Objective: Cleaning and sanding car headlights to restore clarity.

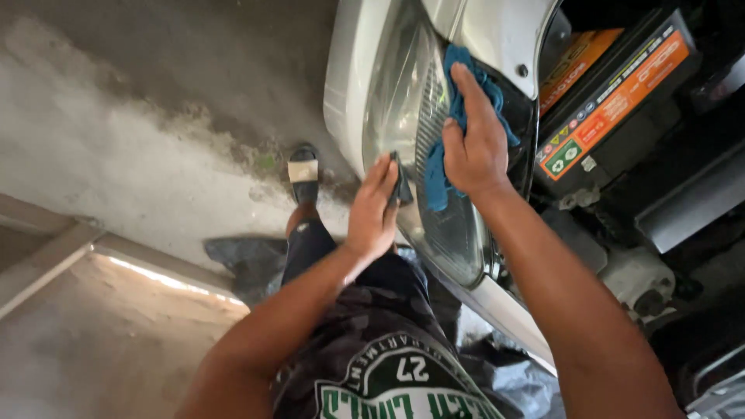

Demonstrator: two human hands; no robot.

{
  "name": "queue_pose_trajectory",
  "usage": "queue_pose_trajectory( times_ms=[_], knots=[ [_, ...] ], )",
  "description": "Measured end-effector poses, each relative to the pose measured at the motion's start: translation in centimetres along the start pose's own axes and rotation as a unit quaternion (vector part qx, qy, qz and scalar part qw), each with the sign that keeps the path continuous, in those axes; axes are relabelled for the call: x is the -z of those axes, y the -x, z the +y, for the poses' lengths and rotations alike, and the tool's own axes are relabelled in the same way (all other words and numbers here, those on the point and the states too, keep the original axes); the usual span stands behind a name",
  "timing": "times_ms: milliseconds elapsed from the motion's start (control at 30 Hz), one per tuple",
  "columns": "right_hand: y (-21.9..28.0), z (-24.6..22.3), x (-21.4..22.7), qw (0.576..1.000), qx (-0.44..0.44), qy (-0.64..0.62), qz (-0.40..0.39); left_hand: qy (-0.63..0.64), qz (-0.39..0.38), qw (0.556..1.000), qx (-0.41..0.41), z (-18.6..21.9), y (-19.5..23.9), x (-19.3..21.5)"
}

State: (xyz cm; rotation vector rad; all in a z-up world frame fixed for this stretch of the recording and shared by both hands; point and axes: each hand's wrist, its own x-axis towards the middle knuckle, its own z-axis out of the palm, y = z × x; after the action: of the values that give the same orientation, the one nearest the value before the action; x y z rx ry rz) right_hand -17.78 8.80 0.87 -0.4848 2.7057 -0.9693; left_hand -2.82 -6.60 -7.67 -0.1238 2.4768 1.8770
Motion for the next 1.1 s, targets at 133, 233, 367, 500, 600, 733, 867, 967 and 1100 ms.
queue_pose_trajectory(
  times_ms=[133,233,367,500,600,733,867,967,1100],
  knots=[
    [-0.7,-0.1,0.0,1.000,0.003,-0.002,0.009,0.011,0.037,0.999,0.024,-4.2,-8.9,-2.2],
    [-0.1,0.0,-0.2,1.000,-0.014,-0.002,-0.003,0.030,0.066,0.996,0.055,-9.4,-17.0,-4.2],
    [0.0,-0.3,-0.2,1.000,-0.001,-0.025,0.003,0.081,0.061,0.993,0.059,-6.7,-13.7,-2.5],
    [-0.3,-0.2,0.1,1.000,-0.006,-0.005,0.000,0.069,0.036,0.996,0.050,-3.6,0.2,-1.4],
    [-0.4,-0.1,0.2,1.000,-0.009,-0.008,0.000,0.061,0.038,0.994,0.087,-4.3,1.4,-1.8],
    [-0.9,0.2,0.1,1.000,-0.005,-0.004,0.010,0.035,0.052,0.998,0.030,-6.8,-13.6,-2.9],
    [0.4,-0.5,0.2,1.000,-0.016,-0.016,-0.006,0.052,0.048,0.997,0.020,-7.8,-17.6,-4.1],
    [-1.0,-0.2,0.3,1.000,-0.004,-0.027,0.007,0.027,0.041,0.999,-0.008,-3.0,-10.4,-1.8],
    [-0.4,0.1,0.2,1.000,-0.004,-0.002,-0.006,0.031,0.000,0.999,-0.014,0.7,-3.0,-0.9]
  ],
)
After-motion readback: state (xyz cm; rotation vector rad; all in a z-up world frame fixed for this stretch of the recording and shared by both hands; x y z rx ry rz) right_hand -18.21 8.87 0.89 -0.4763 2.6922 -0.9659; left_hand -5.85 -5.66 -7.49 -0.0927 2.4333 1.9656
